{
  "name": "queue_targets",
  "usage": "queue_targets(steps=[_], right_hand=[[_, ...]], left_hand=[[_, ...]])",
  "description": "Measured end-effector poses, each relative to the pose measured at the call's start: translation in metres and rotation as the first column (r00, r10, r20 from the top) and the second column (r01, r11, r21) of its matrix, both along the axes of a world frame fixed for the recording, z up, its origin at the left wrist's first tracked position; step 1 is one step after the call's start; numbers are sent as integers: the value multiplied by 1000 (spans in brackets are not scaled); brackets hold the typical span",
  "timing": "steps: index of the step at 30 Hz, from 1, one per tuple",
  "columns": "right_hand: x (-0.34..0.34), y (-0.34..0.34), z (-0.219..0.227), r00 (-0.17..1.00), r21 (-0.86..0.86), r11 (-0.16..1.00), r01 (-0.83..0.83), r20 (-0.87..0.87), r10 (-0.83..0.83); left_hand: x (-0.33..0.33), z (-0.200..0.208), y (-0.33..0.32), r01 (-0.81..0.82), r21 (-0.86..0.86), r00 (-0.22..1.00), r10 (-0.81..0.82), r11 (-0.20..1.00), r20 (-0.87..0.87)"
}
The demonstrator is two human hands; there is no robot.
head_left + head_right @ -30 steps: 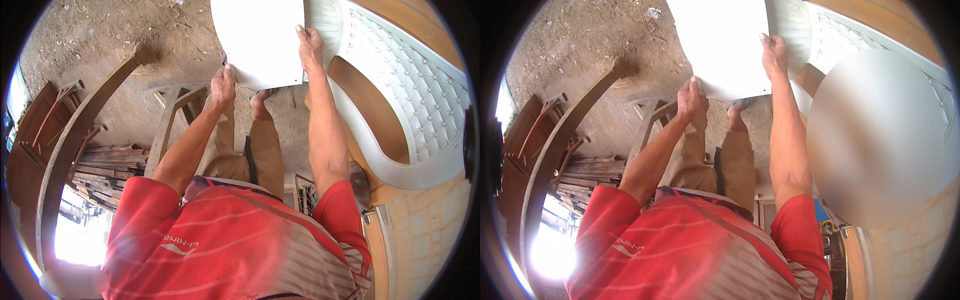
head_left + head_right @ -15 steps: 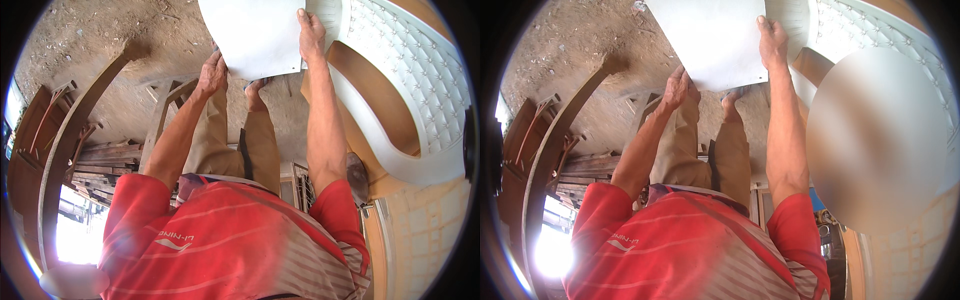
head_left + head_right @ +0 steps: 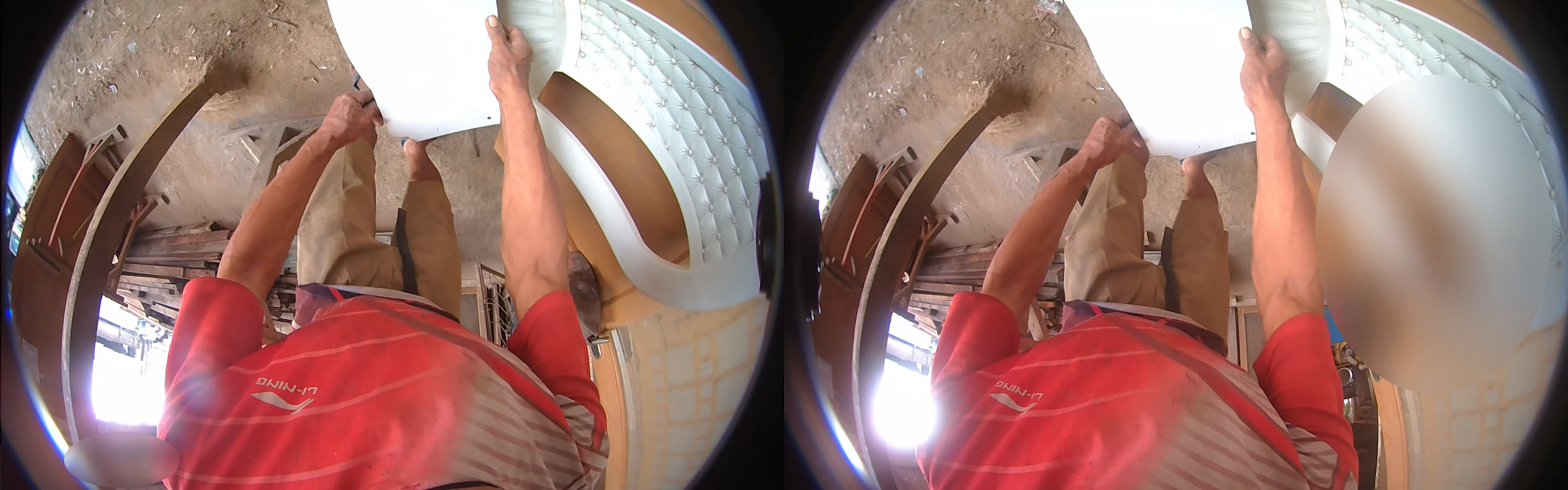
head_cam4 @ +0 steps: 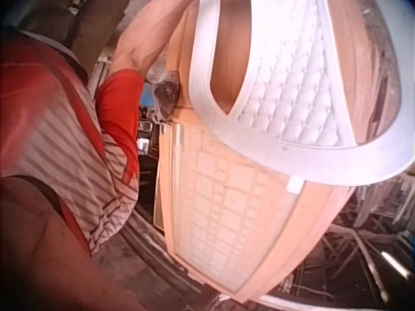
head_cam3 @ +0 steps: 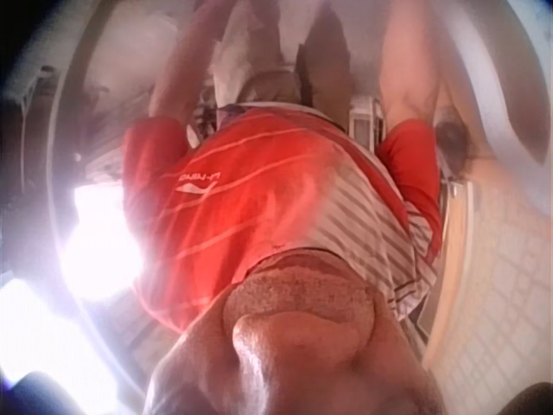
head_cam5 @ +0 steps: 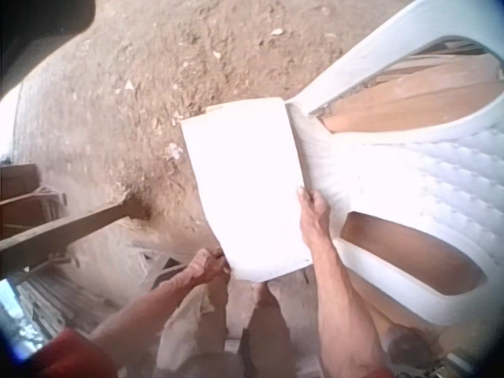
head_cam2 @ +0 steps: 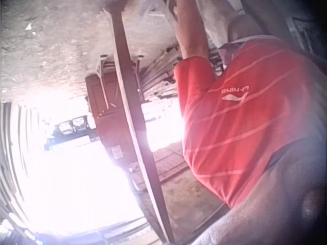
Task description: The person holds a thin piece of wood and uses a handsaw to cut a section off. They then position the cut piece against a white plastic chair and use a screwdriver to drive a screw through the wood into the chair back.
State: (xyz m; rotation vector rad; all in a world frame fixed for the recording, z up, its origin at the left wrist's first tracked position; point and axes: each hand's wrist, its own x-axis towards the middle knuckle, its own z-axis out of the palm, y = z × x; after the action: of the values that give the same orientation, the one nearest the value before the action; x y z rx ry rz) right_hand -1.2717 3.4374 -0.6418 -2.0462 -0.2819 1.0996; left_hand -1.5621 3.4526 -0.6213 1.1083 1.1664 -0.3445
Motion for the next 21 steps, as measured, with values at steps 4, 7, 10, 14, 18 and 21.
queue_targets(steps=[4,7,10,14,18,21], right_hand=[[-7,-5,5,1000,-36,999,-13,-9,12],[-9,-11,8,1000,-23,1000,-9,-29,8],[-12,-16,6,998,-68,996,-51,18,52],[-13,-23,-8,1000,9,1000,-3,-19,4],[-18,-18,-1,999,30,1000,-1,35,0],[-17,-19,3,998,17,999,-28,58,27]], left_hand=[[-4,6,-2,-53,-31,998,52,998,-36],[-18,-3,-19,-115,-62,993,113,992,-24],[-31,-12,-34,-219,-85,974,223,972,45],[-36,-28,-59,-302,-68,953,303,951,5],[-29,-19,-55,-276,-63,960,272,959,-62],[-29,-10,-50,-267,-67,964,267,961,-9]])
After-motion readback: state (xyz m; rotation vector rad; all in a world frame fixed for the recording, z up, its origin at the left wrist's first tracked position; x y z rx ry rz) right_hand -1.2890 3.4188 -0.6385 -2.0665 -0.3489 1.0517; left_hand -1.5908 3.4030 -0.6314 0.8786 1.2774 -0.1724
